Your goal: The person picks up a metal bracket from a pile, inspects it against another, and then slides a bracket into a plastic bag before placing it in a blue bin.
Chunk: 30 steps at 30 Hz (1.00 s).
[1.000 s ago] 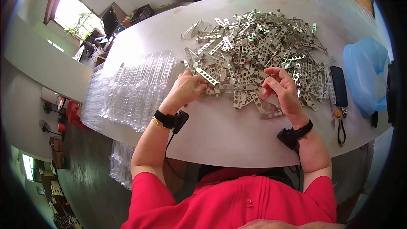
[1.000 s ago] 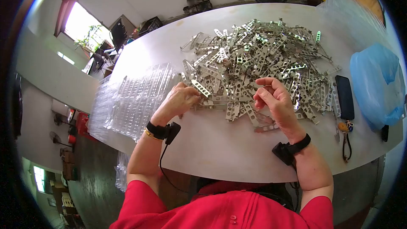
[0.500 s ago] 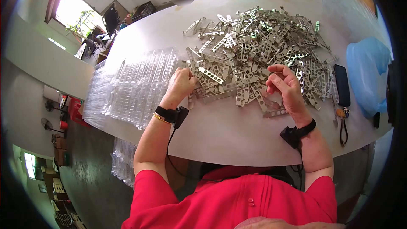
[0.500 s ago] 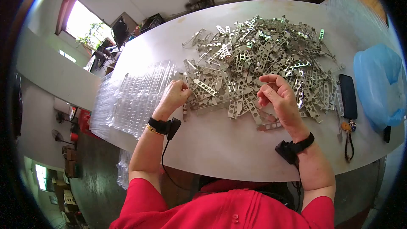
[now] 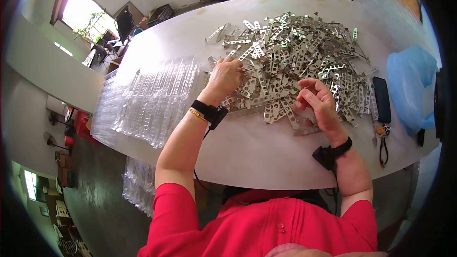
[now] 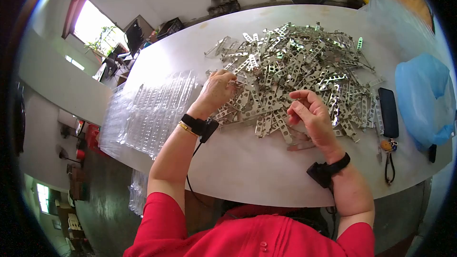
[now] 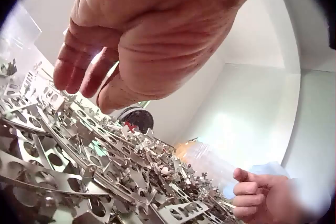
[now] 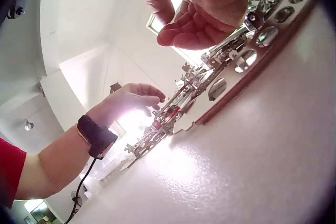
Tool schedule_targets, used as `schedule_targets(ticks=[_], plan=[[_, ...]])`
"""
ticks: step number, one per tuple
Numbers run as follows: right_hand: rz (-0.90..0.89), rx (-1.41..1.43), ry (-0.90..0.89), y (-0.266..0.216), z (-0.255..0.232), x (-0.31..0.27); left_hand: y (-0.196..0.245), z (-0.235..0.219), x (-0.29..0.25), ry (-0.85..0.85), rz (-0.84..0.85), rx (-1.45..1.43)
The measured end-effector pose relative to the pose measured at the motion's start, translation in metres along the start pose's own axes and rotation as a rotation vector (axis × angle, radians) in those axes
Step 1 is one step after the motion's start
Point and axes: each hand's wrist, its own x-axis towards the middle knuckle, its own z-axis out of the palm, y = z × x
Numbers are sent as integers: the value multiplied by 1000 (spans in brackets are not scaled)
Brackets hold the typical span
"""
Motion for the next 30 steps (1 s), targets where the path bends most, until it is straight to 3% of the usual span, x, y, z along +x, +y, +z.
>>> schedule_targets(ticks=[7,14,16,20,22,30], plan=[[-4,19,-18,-3,-1,-1,10,-2,4,-50,86,264],[-17,32,-34,-2,0,-2,0,-5,1,-14,118,281],[-3,32,-22,-3,2,-3,8,-11,-3,-100,35,222],[-9,22,-32,-2,1,-2,-4,-9,-5,-71,55,203],[-1,18,-29,-3,3,-3,-5,-11,-8,-77,-49,28],[1,4,-20,-3,2,-2,8,-44,-16,75,56,27]])
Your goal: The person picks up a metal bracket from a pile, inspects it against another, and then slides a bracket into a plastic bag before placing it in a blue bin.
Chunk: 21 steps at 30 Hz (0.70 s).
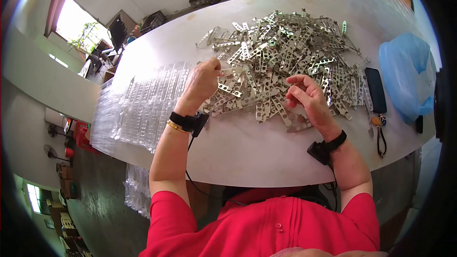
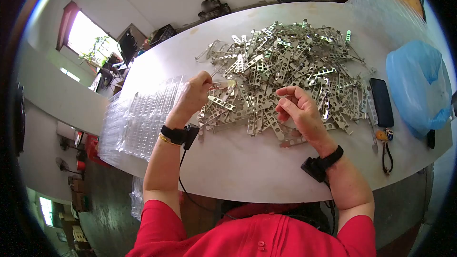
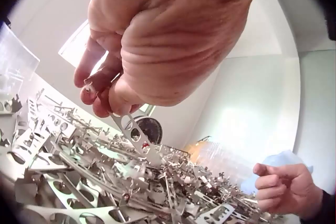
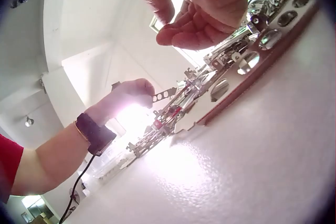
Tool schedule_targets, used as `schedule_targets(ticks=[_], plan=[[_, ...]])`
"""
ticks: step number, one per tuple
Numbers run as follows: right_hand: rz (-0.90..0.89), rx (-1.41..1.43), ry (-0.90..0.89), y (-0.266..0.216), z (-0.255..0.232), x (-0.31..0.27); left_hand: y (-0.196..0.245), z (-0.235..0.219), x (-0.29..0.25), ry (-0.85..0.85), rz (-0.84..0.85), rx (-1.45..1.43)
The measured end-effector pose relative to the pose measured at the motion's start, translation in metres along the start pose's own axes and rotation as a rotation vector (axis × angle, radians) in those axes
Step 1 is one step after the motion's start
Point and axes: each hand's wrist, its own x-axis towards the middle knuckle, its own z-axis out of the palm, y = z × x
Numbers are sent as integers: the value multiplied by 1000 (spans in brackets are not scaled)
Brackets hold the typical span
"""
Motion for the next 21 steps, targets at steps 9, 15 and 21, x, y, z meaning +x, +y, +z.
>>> schedule_targets(ticks=[9,15,21], plan=[[14,46,-40,-3,0,-1,67,29,-21,-305,-241,-1233],[-62,2,-45,1,-9,2,81,64,-28,-281,-321,-1306],[-12,10,-19,-1,-9,2,81,69,-39,-331,-346,-1480]])
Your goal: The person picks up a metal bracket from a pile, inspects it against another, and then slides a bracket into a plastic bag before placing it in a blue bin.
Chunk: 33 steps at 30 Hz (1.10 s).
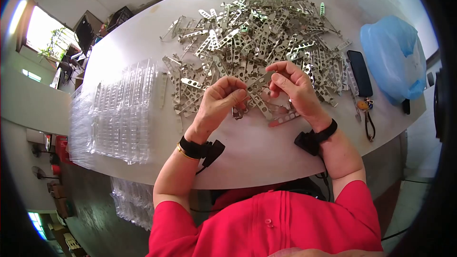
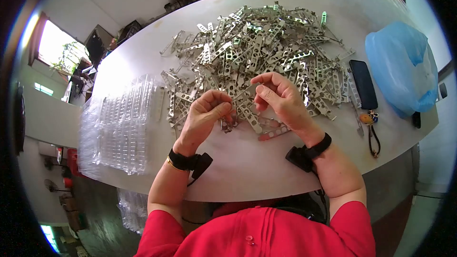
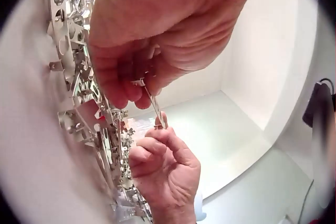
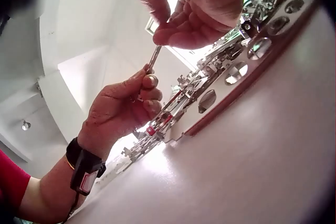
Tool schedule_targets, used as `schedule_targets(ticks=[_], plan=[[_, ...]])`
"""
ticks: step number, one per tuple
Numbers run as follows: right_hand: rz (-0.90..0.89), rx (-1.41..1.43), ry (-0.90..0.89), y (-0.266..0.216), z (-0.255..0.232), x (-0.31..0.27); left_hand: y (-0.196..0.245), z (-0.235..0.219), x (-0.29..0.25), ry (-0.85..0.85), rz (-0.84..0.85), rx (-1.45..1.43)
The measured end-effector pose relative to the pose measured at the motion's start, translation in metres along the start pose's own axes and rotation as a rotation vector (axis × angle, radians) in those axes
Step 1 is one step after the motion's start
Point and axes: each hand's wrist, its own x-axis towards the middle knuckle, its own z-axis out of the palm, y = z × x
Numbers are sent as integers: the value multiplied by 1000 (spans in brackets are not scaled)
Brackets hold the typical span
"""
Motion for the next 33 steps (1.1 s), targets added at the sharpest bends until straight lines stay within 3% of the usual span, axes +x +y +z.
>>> schedule_targets(ticks=[6,8,15,23,33], plan=[[13,-15,42,-3,3,-2,-12,-2,-4,-13,-20,-138],[12,-36,72,-4,3,-2,-9,-3,-7,-93,-31,-186],[-13,-24,220,-5,-1,0,-3,-5,-12,-126,-102,-115],[-13,-26,163,-5,-1,-2,-14,-17,-10,-122,-68,-355],[-20,2,107,-5,2,-4,-15,-24,-8,-112,-35,-438]])
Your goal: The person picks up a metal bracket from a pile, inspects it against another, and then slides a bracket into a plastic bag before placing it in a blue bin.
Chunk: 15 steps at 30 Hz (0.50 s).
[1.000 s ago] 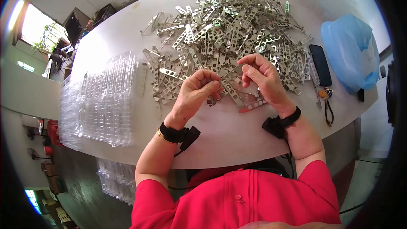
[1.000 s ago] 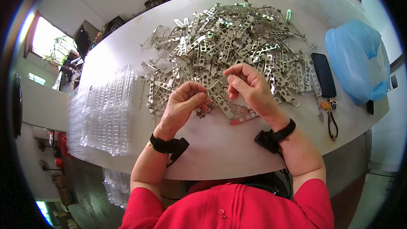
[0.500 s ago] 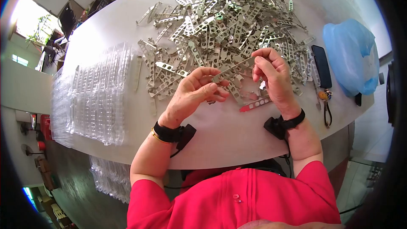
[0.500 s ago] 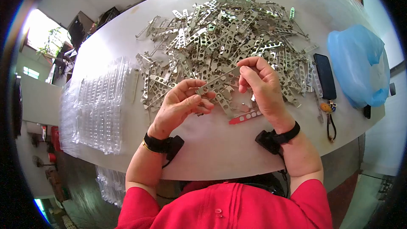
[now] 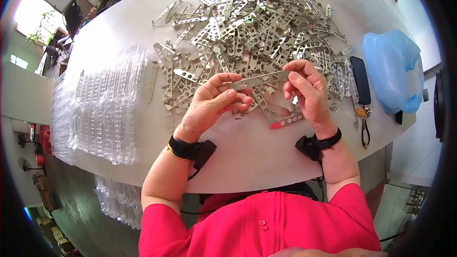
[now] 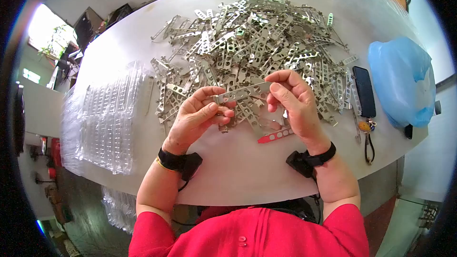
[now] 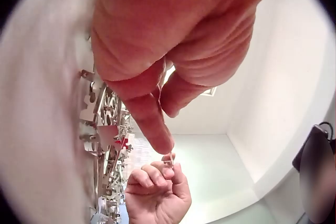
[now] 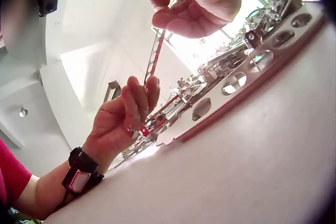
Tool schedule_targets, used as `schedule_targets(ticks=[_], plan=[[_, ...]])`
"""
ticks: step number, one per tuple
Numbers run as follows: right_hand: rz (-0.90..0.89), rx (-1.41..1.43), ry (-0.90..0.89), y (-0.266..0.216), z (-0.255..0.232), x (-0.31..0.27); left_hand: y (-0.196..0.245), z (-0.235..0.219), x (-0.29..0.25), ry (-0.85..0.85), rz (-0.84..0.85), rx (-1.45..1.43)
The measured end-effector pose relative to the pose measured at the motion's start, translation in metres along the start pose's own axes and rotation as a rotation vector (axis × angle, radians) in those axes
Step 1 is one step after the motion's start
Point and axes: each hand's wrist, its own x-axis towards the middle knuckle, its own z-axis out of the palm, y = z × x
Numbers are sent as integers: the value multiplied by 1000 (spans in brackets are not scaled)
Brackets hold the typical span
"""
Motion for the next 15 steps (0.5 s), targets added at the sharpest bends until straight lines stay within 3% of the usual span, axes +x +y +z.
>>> schedule_targets(ticks=[15], plan=[[-16,57,-67,-6,3,-4,3,0,-1,-31,33,9]])
